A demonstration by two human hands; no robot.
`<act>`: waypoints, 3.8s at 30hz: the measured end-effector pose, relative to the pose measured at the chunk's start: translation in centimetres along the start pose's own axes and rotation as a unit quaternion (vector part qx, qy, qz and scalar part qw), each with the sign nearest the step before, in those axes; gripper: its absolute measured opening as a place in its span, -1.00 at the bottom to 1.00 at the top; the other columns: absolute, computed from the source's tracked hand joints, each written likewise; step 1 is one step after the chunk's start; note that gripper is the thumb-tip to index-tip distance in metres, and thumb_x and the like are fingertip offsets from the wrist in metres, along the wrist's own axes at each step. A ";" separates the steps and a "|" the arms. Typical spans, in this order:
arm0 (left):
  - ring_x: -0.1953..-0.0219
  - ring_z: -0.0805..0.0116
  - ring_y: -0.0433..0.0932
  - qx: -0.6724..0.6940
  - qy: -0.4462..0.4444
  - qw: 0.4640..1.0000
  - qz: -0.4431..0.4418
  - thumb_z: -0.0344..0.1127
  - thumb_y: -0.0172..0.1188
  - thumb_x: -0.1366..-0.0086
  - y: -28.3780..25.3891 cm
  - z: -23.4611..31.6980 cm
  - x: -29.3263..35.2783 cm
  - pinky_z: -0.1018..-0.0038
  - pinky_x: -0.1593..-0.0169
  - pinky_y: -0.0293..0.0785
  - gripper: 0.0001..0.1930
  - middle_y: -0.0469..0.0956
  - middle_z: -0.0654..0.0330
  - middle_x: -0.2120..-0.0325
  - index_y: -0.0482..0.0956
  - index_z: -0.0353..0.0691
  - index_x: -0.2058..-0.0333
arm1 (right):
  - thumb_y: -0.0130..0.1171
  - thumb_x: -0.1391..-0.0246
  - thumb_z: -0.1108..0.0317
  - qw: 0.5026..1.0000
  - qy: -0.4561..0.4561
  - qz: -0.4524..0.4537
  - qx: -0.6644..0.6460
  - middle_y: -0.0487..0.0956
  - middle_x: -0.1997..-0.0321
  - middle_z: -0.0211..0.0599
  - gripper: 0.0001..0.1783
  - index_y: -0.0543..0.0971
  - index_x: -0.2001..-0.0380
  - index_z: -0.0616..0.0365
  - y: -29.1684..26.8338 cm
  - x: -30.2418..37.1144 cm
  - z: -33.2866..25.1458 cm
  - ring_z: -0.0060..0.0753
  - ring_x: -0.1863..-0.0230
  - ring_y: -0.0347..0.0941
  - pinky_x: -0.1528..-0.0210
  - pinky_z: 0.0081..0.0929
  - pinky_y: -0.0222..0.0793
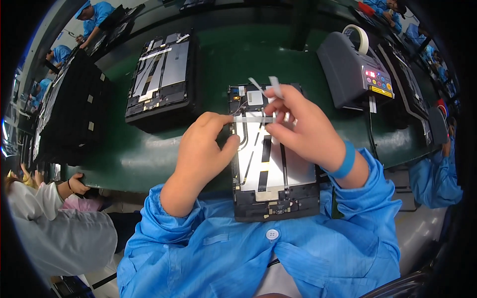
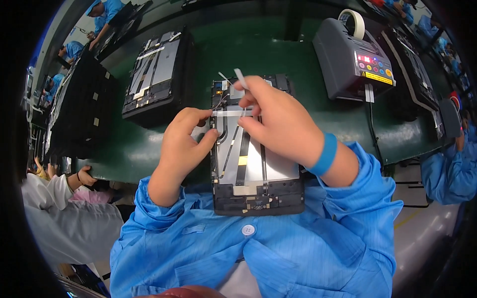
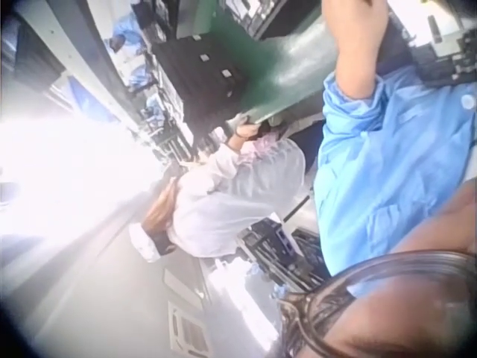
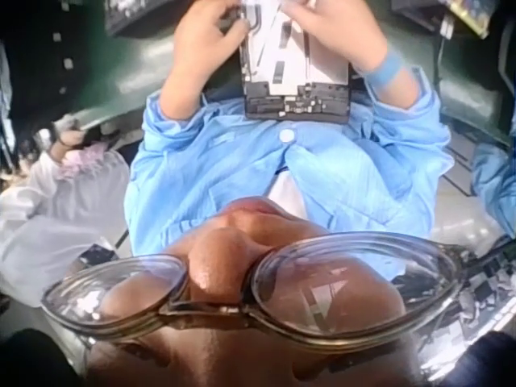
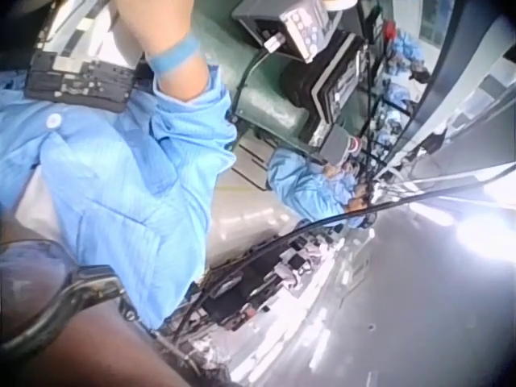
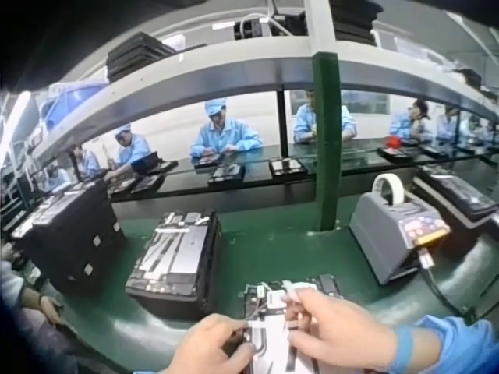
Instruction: Applying adhesive strips and components to internal panels of an electronic device.
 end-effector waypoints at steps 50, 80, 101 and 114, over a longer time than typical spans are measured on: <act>0.20 0.07 0.44 -0.049 0.043 0.996 -0.063 -0.26 0.27 0.10 0.6 -0.5 -1.5 0.27 0.11 0.40 -0.54 0.41 0.06 0.29 0.52 -0.26 0.15 | 0.18 0.13 0.55 0.993 -0.083 -0.067 0.056 0.54 0.43 -0.28 -0.66 0.44 0.20 0.15 3.3 -8.0 3.7 -0.25 0.34 0.50 0.28 -0.40 0.41; 0.34 0.08 0.47 0.019 0.068 0.997 -0.007 -0.32 0.29 0.18 1.5 -2.0 -1.0 0.32 0.26 0.43 -0.56 0.45 0.08 0.42 0.53 -0.29 0.22 | 0.19 0.13 0.50 0.994 0.022 -0.060 0.085 0.53 0.53 -0.21 -0.68 0.36 0.26 0.26 3.4 -6.9 3.8 -0.21 0.48 0.50 0.39 -0.38 0.38; 0.14 0.06 0.40 -0.018 0.109 0.993 0.027 -0.24 0.30 0.23 1.1 -1.5 -1.2 0.27 0.04 0.34 -0.44 0.43 0.03 0.25 0.56 -0.28 0.13 | 0.25 0.24 0.47 0.987 0.087 -0.056 0.120 0.55 0.48 -0.20 -0.63 0.41 0.27 0.26 3.0 -7.1 3.8 -0.22 0.41 0.53 0.34 -0.40 0.42; 0.00 -0.07 0.32 -0.075 0.104 0.991 -0.037 -0.16 0.24 0.09 1.2 -1.2 -1.2 0.17 -0.08 0.30 -0.47 0.35 -0.09 0.10 0.55 -0.19 0.07 | 0.25 0.10 0.44 0.989 0.101 -0.105 -0.015 0.52 0.51 -0.34 -0.69 0.42 0.26 0.27 3.0 -7.7 5.5 -0.50 0.46 0.47 0.39 -0.55 0.38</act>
Point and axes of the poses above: each hand's wrist, its own x-axis away from the middle knuckle, its own y-axis out of the palm, z = x × y, the point moved 5 cm from there along -x, towards the middle knuckle
